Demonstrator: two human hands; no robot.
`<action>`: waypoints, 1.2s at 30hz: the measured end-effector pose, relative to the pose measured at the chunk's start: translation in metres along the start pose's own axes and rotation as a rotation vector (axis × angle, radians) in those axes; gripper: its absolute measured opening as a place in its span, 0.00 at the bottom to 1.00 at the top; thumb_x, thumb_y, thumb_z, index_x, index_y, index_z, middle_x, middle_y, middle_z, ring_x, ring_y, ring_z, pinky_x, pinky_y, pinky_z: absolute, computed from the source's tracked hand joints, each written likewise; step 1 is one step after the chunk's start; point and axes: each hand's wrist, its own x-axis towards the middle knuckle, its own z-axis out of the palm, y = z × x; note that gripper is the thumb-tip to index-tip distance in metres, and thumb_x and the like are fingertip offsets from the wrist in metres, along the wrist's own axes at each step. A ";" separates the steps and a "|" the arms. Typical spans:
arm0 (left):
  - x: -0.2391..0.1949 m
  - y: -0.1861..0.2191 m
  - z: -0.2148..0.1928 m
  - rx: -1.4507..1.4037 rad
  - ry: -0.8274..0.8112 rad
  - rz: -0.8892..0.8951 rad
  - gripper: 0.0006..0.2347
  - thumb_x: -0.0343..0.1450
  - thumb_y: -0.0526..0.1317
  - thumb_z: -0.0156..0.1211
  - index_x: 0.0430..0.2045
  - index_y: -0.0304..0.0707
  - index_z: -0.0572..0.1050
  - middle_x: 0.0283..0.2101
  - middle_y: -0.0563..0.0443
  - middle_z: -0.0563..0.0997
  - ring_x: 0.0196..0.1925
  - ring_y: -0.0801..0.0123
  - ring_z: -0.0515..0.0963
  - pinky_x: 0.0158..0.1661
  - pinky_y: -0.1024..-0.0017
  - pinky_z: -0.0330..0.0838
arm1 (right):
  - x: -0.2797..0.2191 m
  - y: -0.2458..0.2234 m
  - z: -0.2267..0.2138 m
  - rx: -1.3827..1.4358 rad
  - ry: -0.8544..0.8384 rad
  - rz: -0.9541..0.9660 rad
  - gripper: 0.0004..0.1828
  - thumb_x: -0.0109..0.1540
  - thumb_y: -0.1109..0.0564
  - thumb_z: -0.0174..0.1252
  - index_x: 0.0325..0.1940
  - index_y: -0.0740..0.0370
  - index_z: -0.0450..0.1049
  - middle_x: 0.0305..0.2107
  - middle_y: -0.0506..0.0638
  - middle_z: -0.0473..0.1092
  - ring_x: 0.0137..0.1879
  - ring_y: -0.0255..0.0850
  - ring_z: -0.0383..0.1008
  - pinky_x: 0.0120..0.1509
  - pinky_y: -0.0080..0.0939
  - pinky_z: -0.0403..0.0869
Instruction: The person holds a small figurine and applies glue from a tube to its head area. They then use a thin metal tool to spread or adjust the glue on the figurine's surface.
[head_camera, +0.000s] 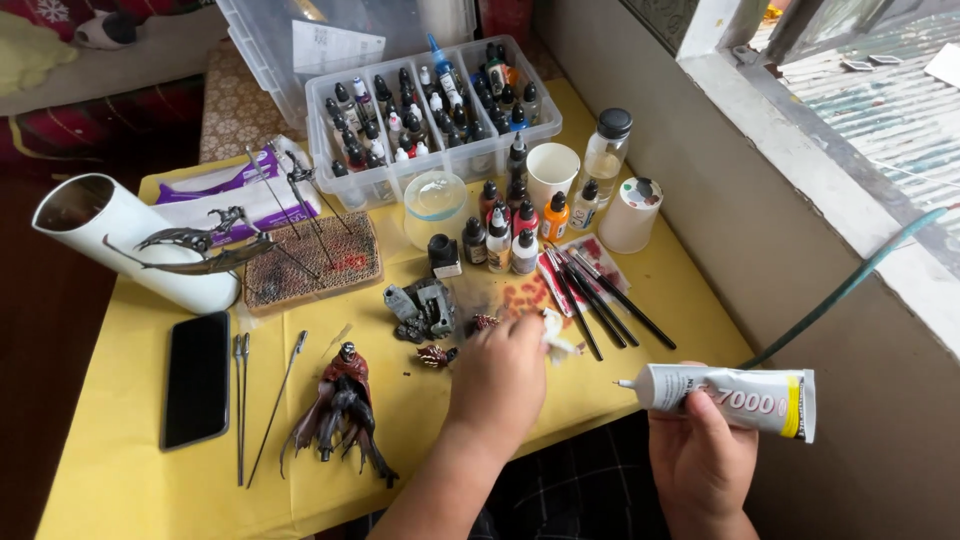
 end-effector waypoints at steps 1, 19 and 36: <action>0.010 -0.004 0.003 0.001 0.006 -0.004 0.05 0.74 0.31 0.58 0.28 0.34 0.77 0.24 0.50 0.81 0.21 0.67 0.78 0.20 0.69 0.70 | -0.001 -0.001 0.002 0.000 -0.007 0.003 0.15 0.61 0.66 0.58 0.53 0.64 0.70 0.44 0.60 0.74 0.52 0.48 0.77 0.63 0.52 0.77; 0.042 -0.008 -0.008 0.422 -0.032 -0.075 0.04 0.73 0.32 0.57 0.30 0.37 0.78 0.29 0.42 0.84 0.29 0.51 0.85 0.29 0.54 0.80 | -0.008 -0.006 0.000 -0.022 0.075 0.021 0.13 0.62 0.67 0.56 0.51 0.66 0.70 0.44 0.60 0.74 0.52 0.48 0.78 0.64 0.52 0.79; -0.101 0.022 -0.024 -0.907 -0.176 -0.259 0.07 0.77 0.31 0.52 0.30 0.34 0.78 0.25 0.54 0.79 0.28 0.71 0.78 0.39 0.70 0.78 | 0.002 0.018 0.012 -0.054 0.088 0.004 0.12 0.63 0.67 0.57 0.48 0.60 0.69 0.39 0.49 0.72 0.50 0.37 0.77 0.67 0.47 0.80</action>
